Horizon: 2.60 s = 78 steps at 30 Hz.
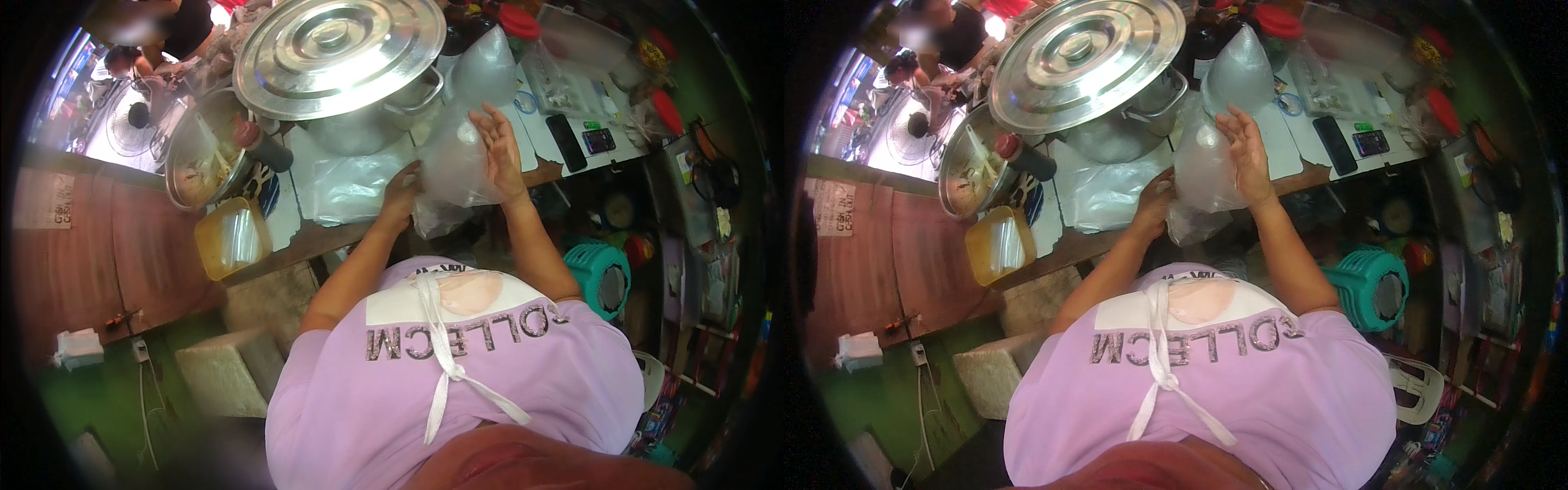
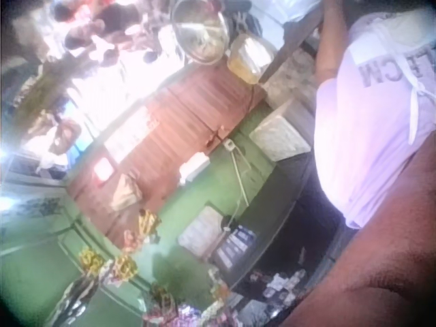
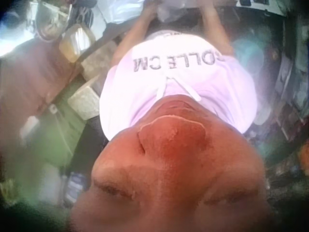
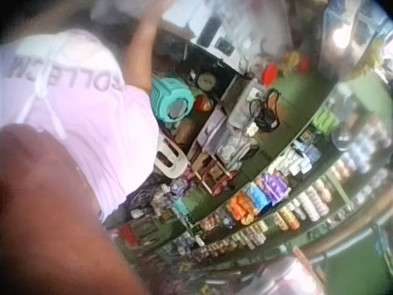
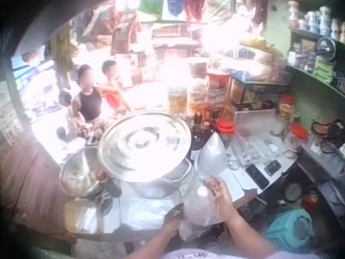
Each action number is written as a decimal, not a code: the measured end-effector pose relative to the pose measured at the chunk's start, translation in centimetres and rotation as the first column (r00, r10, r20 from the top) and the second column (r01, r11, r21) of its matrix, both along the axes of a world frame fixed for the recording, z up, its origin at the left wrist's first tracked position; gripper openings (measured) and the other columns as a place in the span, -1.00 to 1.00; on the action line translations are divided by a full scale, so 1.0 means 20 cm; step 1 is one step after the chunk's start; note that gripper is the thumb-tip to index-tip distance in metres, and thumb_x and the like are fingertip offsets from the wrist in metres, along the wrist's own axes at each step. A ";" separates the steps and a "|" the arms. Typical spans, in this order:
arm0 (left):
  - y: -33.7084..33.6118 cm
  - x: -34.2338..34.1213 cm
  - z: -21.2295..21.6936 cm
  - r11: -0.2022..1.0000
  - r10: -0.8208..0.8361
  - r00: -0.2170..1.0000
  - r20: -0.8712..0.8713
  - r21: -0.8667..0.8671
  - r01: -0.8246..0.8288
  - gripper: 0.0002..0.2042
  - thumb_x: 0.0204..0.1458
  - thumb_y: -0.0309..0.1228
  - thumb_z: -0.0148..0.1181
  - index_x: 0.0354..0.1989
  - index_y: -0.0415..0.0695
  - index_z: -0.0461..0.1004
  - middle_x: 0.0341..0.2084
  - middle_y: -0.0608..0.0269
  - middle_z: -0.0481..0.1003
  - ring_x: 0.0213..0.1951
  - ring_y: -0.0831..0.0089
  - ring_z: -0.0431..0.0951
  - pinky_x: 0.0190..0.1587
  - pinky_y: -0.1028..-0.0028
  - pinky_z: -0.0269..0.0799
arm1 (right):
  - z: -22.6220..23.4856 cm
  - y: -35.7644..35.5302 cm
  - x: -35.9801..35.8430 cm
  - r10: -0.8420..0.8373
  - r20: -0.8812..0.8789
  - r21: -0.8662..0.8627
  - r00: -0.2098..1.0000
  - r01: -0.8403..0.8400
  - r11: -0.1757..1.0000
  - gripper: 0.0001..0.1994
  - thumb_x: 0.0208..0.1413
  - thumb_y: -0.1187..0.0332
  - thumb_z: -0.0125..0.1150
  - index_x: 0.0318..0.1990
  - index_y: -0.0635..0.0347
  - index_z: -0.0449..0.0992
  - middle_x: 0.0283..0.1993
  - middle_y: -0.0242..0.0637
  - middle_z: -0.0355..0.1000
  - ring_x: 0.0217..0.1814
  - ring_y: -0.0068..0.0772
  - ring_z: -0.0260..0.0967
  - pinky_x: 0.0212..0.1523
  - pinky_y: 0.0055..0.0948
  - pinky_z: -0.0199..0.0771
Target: The person repeatedly scoops food from a large metal pot into small plastic bags, ties each bag, and places it on the counter. A coworker is visible in the background handling other items.
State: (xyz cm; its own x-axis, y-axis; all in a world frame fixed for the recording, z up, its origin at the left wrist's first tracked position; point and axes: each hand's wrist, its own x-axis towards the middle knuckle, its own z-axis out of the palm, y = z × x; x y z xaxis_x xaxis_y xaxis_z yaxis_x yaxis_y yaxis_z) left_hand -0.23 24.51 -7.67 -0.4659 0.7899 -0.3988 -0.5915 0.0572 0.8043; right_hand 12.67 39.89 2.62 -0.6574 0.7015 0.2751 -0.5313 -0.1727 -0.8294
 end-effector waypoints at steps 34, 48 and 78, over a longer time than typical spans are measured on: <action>-0.70 0.09 0.61 0.989 0.058 0.772 -0.633 0.141 0.041 -0.58 0.10 -0.54 0.23 0.17 -0.11 0.42 -0.13 0.27 0.51 -0.07 0.54 0.47 0.06 0.51 0.38 | 0.16 -0.65 0.02 0.074 0.693 0.406 0.717 -0.473 0.782 -0.74 0.03 0.36 0.35 -0.14 0.28 0.57 -0.26 -0.22 0.55 -0.17 -0.41 0.48 -0.10 -0.43 0.42; -0.87 0.01 0.56 0.876 0.464 0.881 -0.096 0.196 -0.440 -0.89 0.13 -0.46 0.23 -0.20 -0.14 0.48 -0.38 0.39 0.49 -0.33 0.58 0.47 -0.24 0.52 0.44 | 0.24 -0.68 -0.03 -0.095 0.536 0.507 0.839 -0.230 0.830 -0.81 0.23 0.37 0.18 -0.28 0.36 0.54 -0.57 -0.40 0.38 -0.51 -0.64 0.21 -0.46 -0.53 0.26; -0.98 -0.11 0.67 0.763 0.643 0.751 -0.152 0.217 -0.609 -0.86 0.08 -0.57 0.17 -0.17 -0.21 0.49 -0.30 0.29 0.53 -0.30 0.52 0.51 -0.21 0.51 0.45 | 0.34 -0.48 -0.08 0.516 0.386 -0.325 0.765 -0.411 0.852 -0.65 0.17 0.24 0.28 0.00 0.29 0.48 -0.26 -0.34 0.46 -0.32 -0.54 0.43 -0.32 -0.56 0.47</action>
